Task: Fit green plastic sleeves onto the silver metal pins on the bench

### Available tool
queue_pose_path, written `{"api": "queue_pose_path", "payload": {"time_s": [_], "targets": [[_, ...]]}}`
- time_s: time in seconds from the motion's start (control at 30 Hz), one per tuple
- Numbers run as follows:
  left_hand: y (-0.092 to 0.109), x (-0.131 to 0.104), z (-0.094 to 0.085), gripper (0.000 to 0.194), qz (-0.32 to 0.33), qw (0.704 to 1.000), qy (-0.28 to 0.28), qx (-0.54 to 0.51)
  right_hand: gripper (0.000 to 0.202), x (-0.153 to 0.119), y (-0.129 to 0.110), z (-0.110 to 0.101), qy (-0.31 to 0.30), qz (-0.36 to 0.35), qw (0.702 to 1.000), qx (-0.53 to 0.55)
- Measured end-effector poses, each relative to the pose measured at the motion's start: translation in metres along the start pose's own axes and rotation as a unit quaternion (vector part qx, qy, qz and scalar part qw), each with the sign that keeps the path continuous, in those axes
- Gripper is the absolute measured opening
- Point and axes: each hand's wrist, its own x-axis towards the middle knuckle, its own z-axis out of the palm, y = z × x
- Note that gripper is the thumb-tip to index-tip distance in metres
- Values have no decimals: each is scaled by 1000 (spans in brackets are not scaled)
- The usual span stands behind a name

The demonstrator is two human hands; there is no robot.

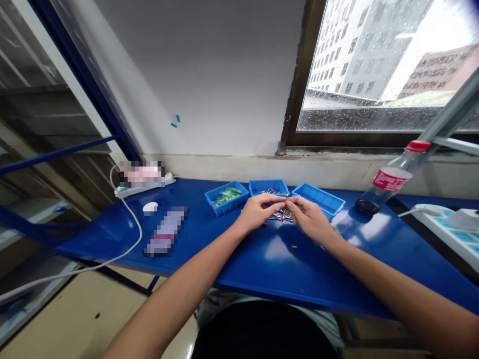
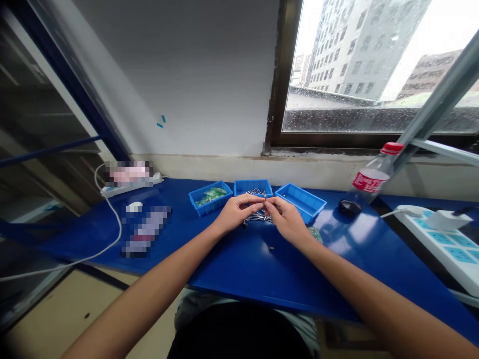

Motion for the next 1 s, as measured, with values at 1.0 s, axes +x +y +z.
{"api": "queue_pose_path", "payload": {"time_s": [1.0], "targets": [[-6, -4, 8, 30, 181, 907, -161, 343, 44, 3, -6, -3, 64, -154, 954, -249]]}}
